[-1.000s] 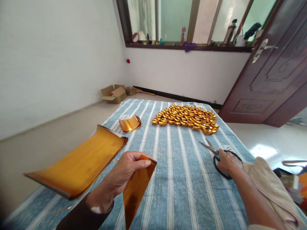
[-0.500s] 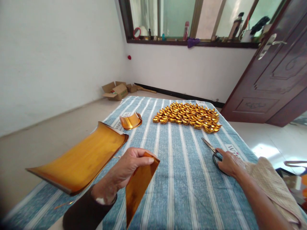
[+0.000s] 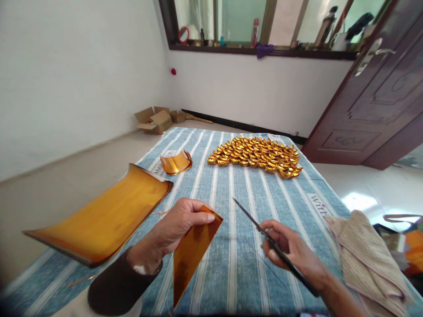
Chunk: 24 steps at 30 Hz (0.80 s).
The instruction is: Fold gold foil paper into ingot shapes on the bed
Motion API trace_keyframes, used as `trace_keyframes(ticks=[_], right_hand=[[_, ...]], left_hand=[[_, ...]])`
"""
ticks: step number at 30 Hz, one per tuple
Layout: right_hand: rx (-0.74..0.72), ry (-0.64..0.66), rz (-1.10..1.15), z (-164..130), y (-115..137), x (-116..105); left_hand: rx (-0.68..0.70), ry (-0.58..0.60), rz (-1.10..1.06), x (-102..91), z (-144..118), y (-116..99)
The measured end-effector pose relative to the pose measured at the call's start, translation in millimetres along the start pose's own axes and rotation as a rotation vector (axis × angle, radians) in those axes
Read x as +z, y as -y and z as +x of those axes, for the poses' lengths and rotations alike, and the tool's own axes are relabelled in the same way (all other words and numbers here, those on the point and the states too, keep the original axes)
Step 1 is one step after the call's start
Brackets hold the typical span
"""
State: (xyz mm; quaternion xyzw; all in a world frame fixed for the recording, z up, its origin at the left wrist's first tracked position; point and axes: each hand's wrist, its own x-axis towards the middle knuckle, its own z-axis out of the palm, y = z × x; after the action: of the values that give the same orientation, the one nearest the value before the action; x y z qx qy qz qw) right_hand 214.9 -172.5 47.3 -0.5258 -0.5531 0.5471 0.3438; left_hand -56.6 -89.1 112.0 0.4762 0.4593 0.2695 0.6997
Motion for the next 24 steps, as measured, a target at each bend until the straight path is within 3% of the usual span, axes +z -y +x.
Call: trace_keyframes(ticks=[3,6,24], right_hand=[[-0.007,0.188,0.057,-1.8,8.8,17.1],[-0.032,0.268,0.054,0.4,9.6,20.7],[-0.009,0.268,0.009,-3.1,17.5,24.1]], left_hand=[[-0.007,0.029,0.004,1.1,1.3,0.2],[-0.020,0.046,-0.001,1.0,1.2,1.1],[-0.027,0.047,0.045,-1.3,3.2,7.2]])
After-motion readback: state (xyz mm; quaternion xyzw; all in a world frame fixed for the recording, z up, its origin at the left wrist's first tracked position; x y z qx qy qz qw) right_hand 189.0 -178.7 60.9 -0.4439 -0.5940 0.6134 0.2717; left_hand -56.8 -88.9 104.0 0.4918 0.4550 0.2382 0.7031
